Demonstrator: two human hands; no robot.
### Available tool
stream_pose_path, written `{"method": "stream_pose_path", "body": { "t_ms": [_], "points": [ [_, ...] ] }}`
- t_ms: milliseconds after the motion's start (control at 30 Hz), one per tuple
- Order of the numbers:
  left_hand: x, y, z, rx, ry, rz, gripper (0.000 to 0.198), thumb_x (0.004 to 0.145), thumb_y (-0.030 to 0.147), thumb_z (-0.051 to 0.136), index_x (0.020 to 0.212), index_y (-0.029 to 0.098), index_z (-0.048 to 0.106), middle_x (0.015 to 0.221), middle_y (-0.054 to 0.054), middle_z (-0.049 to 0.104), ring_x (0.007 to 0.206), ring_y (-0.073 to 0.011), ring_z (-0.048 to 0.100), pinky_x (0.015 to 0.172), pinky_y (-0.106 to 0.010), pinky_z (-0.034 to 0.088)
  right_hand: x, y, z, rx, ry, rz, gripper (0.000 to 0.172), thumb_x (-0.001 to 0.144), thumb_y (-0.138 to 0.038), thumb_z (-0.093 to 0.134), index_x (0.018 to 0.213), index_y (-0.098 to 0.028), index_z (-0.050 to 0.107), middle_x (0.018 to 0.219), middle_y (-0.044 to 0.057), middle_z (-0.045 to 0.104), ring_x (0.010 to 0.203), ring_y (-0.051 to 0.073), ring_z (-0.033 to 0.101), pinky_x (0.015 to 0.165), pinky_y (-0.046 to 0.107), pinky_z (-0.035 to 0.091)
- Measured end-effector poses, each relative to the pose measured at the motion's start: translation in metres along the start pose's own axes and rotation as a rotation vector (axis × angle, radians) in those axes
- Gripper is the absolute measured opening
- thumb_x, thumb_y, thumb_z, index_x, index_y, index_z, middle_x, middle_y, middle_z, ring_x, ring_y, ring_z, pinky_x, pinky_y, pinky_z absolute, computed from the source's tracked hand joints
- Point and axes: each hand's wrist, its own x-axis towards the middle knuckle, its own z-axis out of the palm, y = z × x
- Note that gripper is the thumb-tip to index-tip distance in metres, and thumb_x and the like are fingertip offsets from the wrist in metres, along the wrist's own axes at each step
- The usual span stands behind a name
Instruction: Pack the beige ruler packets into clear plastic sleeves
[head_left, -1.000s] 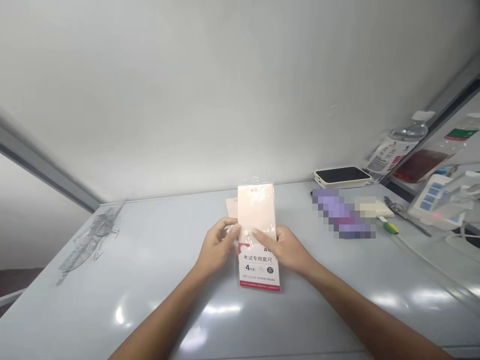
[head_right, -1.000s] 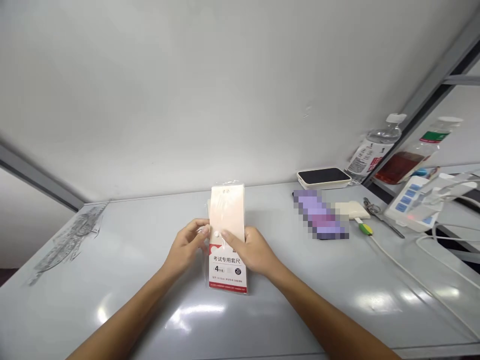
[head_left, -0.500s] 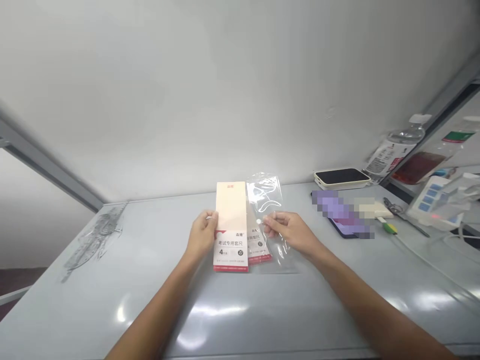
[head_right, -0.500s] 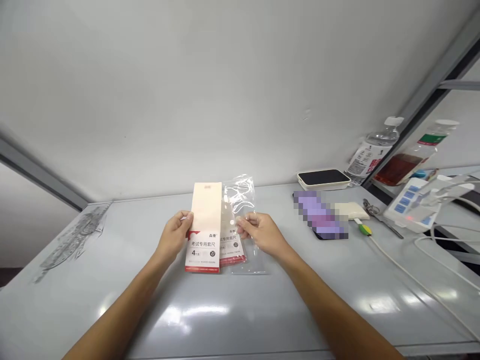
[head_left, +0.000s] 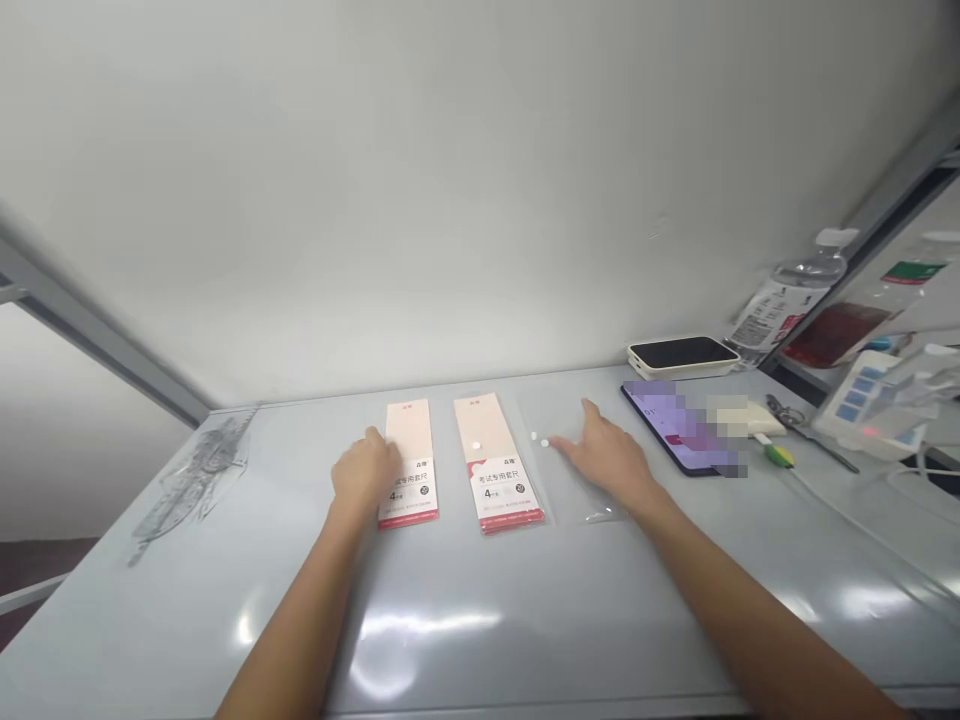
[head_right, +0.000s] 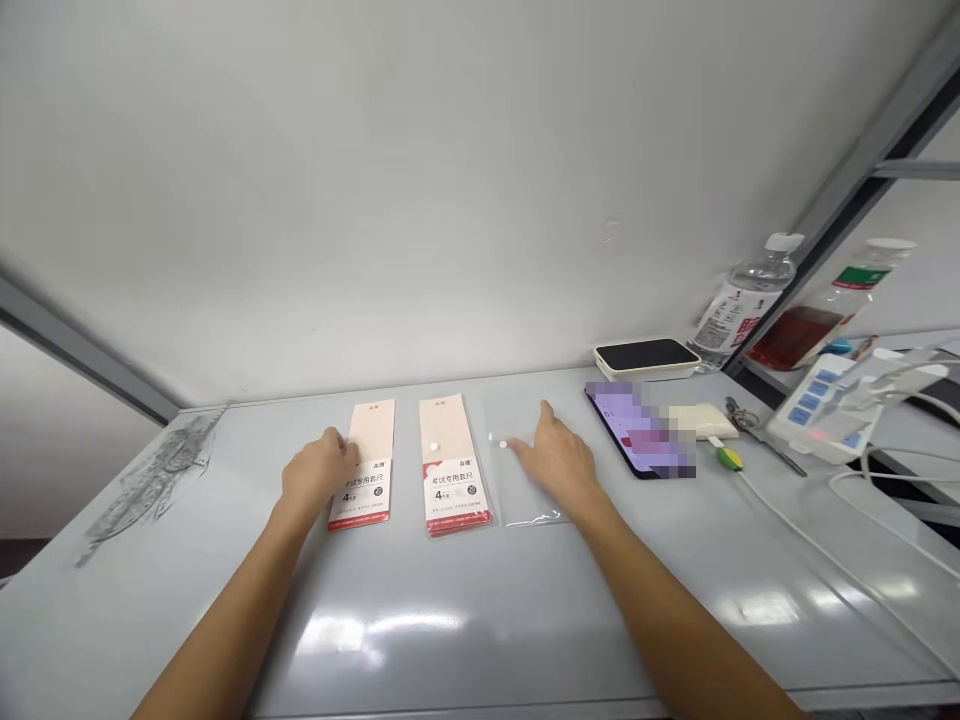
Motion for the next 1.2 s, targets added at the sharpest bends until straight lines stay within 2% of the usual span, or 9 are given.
{"method": "stream_pose_path", "body": {
  "t_ms": [100, 200, 367, 533, 733, 933, 1033, 1133, 1200],
  "points": [
    [-0.007, 0.009, 0.002, 0.014, 0.098, 0.066, 0.018, 0.080, 0.027, 0.031, 0.086, 0.017, 0.045, 0.088, -0.011, 0.057, 0.080, -0.0234, 0.055, 0.055, -0.029, 0.036, -0.003, -0.003, 0.000, -0.081, 0.004, -0.029, 0.062, 0.081, -0.048, 0.039, 0.130, -0.012, 0.031, 0.107, 0.018, 0.056, 0.092, 0.032, 0.056, 0.067, 0.037, 0.039],
    [-0.017, 0.021, 0.008, -0.068, 0.179, 0.239, 0.026, 0.083, 0.040, 0.031, 0.088, 0.019, 0.045, 0.090, -0.008, 0.055, 0.082, -0.0206, 0.053, 0.057, -0.028, 0.036, -0.003, -0.002, 0.000, -0.136, 0.024, -0.040, 0.054, 0.083, -0.044, 0.037, 0.128, -0.014, 0.035, 0.104, 0.017, 0.055, 0.088, 0.030, 0.057, 0.065, 0.036, 0.040],
    [-0.043, 0.046, 0.024, -0.071, 0.097, 0.445, 0.043, 0.075, 0.061, 0.038, 0.077, 0.019, 0.048, 0.079, -0.006, 0.055, 0.072, -0.0202, 0.053, 0.056, -0.028, 0.035, -0.004, -0.002, 0.001, -0.116, 0.162, -0.112, 0.054, 0.082, -0.041, 0.041, 0.129, -0.016, 0.033, 0.105, 0.016, 0.049, 0.092, 0.029, 0.052, 0.068, 0.036, 0.041],
    [-0.049, 0.051, 0.032, -0.057, 0.050, 0.504, 0.033, 0.084, 0.041, 0.032, 0.068, 0.018, 0.048, 0.073, -0.006, 0.056, 0.064, -0.0168, 0.052, 0.053, -0.027, 0.031, -0.019, -0.018, -0.006, 0.224, 0.262, -0.329, 0.041, 0.082, -0.038, 0.040, 0.119, -0.021, 0.045, 0.104, 0.008, 0.051, 0.087, 0.020, 0.053, 0.071, 0.032, 0.043],
    [-0.046, 0.047, 0.029, -0.174, 0.028, 0.487, 0.032, 0.086, 0.035, 0.028, 0.064, 0.019, 0.044, 0.069, -0.004, 0.055, 0.056, -0.0141, 0.048, 0.049, -0.026, 0.028, -0.043, -0.038, -0.006, 0.419, 0.090, -0.456, 0.032, 0.083, -0.038, 0.041, 0.107, -0.022, 0.054, 0.097, 0.006, 0.056, 0.081, 0.017, 0.055, 0.069, 0.030, 0.046],
    [-0.049, 0.046, 0.019, -0.432, 0.135, 0.501, 0.028, 0.087, 0.036, 0.029, 0.069, 0.020, 0.043, 0.068, 0.000, 0.053, 0.058, -0.0123, 0.047, 0.052, -0.025, 0.032, -0.045, -0.041, -0.002, 0.536, 0.064, -0.253, 0.061, 0.077, -0.048, 0.048, 0.130, -0.022, 0.035, 0.124, 0.010, 0.045, 0.099, 0.022, 0.052, 0.078, 0.035, 0.046],
    [-0.054, 0.048, 0.016, -0.524, 0.105, 0.587, 0.029, 0.087, 0.036, 0.027, 0.069, 0.020, 0.043, 0.067, 0.000, 0.052, 0.058, -0.0114, 0.046, 0.055, -0.024, 0.034, -0.043, -0.043, -0.009, 0.755, -0.132, -0.212, 0.057, 0.075, -0.049, 0.051, 0.124, -0.021, 0.043, 0.119, 0.010, 0.052, 0.091, 0.021, 0.057, 0.074, 0.034, 0.047],
    [-0.062, 0.051, 0.018, -0.511, 0.020, 0.637, 0.031, 0.085, 0.041, 0.031, 0.067, 0.020, 0.043, 0.062, 0.002, 0.051, 0.052, -0.0103, 0.043, 0.051, -0.024, 0.032, -0.047, -0.047, -0.013, 0.962, -0.411, -0.239, 0.039, 0.076, -0.046, 0.051, 0.099, -0.015, 0.060, 0.095, 0.009, 0.065, 0.082, 0.021, 0.061, 0.068, 0.032, 0.048],
    [-0.066, 0.052, 0.019, -0.451, 0.012, 0.618, 0.032, 0.081, 0.047, 0.036, 0.066, 0.020, 0.041, 0.058, 0.003, 0.049, 0.049, -0.0101, 0.041, 0.049, -0.023, 0.029, -0.053, -0.049, -0.012, 0.969, -0.470, -0.245, 0.033, 0.076, -0.043, 0.052, 0.084, -0.013, 0.062, 0.081, 0.008, 0.067, 0.075, 0.021, 0.062, 0.063, 0.031, 0.048]
  ]
}}
